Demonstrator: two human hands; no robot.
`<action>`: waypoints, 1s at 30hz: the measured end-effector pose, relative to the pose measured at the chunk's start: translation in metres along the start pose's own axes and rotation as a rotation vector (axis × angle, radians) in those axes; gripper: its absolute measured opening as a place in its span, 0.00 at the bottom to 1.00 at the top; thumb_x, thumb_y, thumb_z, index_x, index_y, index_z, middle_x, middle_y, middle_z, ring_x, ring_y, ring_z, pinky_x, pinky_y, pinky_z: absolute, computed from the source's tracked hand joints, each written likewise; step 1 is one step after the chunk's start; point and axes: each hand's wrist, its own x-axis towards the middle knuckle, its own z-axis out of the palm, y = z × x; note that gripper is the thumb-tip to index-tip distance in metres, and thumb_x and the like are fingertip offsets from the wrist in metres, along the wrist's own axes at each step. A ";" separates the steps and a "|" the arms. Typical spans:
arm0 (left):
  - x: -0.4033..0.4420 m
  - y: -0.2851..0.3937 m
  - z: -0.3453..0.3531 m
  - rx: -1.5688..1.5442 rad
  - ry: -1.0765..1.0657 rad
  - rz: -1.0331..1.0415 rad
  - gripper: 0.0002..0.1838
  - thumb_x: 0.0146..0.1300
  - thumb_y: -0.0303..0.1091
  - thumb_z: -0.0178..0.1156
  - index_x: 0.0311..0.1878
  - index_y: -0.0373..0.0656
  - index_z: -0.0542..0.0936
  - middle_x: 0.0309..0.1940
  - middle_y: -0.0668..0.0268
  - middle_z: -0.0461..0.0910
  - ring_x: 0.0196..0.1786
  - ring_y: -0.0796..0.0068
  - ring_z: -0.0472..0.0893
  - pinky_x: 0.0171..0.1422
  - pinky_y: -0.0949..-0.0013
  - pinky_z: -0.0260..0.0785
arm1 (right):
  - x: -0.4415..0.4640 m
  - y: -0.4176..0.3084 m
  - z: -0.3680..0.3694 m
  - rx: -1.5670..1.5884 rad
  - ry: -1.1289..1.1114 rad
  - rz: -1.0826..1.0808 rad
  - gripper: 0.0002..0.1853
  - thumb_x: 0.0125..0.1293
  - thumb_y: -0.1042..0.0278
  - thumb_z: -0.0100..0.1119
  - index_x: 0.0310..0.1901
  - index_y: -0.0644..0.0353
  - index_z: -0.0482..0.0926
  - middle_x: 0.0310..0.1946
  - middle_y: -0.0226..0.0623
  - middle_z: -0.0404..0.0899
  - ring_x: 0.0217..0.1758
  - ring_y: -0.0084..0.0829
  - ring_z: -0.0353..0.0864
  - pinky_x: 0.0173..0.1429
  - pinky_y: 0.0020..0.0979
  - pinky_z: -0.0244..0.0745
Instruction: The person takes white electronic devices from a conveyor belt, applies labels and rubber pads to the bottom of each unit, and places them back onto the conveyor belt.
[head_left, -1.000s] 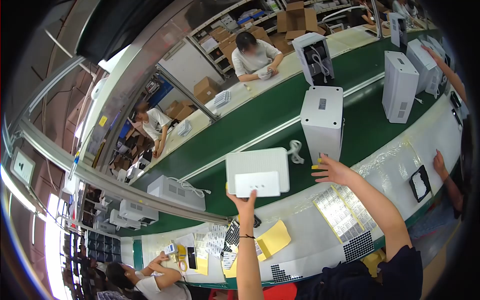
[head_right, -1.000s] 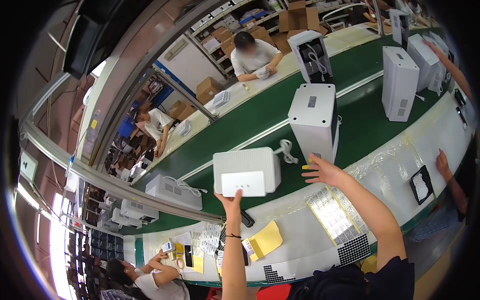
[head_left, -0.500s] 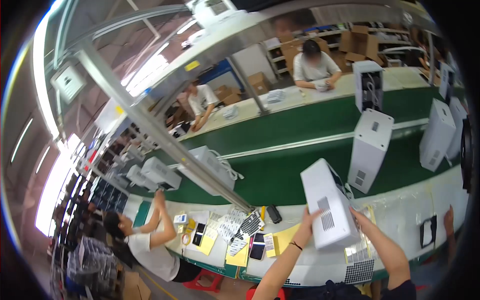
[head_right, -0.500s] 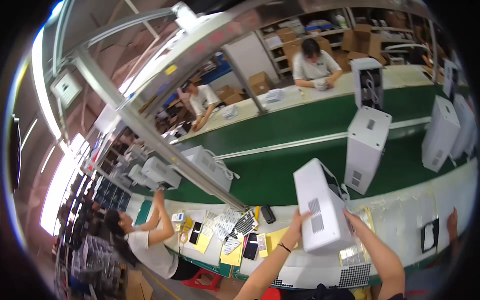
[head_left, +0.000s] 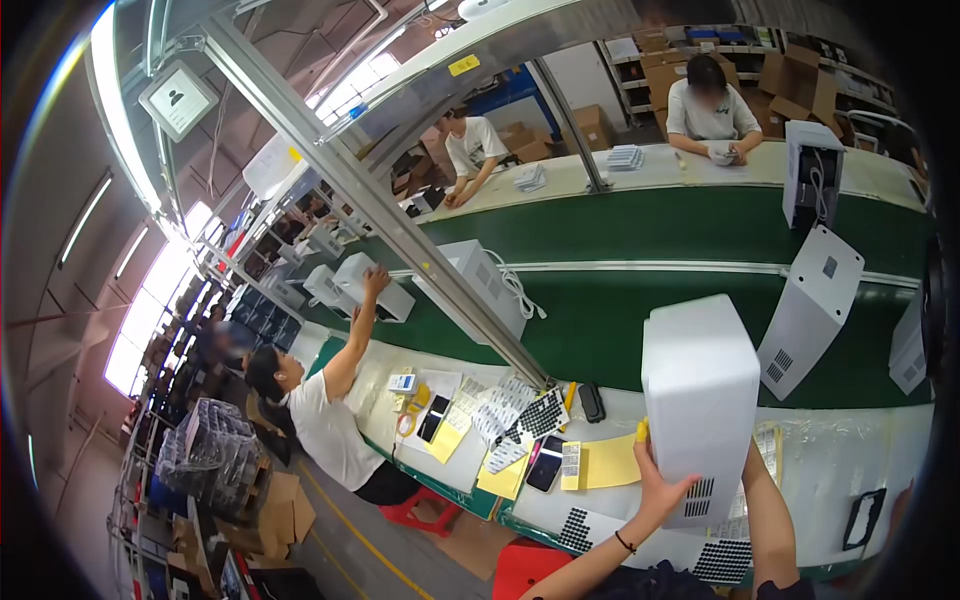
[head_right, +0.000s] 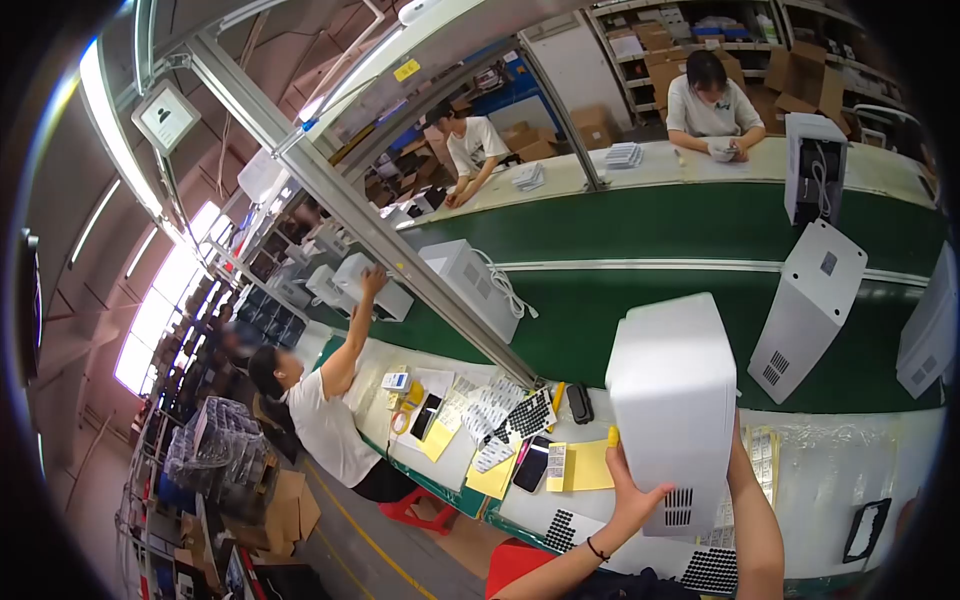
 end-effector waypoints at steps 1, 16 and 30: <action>-0.003 -0.006 -0.005 0.010 -0.018 -0.021 0.68 0.41 0.39 0.81 0.73 0.40 0.38 0.71 0.51 0.50 0.71 0.56 0.59 0.74 0.55 0.55 | 0.001 0.000 0.000 -0.007 0.003 0.000 0.28 0.70 0.48 0.53 0.61 0.63 0.69 0.52 0.42 0.79 0.51 0.32 0.79 0.54 0.33 0.75; -0.088 -0.040 -0.044 0.275 -0.326 0.350 0.56 0.43 0.42 0.78 0.72 0.46 0.53 0.71 0.45 0.53 0.71 0.37 0.58 0.73 0.47 0.56 | -0.032 0.030 -0.047 -0.167 0.164 -0.062 0.26 0.70 0.50 0.53 0.60 0.61 0.69 0.50 0.41 0.79 0.50 0.31 0.79 0.53 0.33 0.75; -0.054 -0.199 -0.161 0.695 0.671 -0.751 0.38 0.53 0.48 0.70 0.60 0.35 0.66 0.52 0.45 0.74 0.56 0.42 0.73 0.62 0.47 0.63 | -0.107 0.084 -0.130 -0.308 0.432 -0.213 0.24 0.71 0.52 0.53 0.60 0.60 0.69 0.49 0.40 0.79 0.48 0.30 0.79 0.52 0.33 0.74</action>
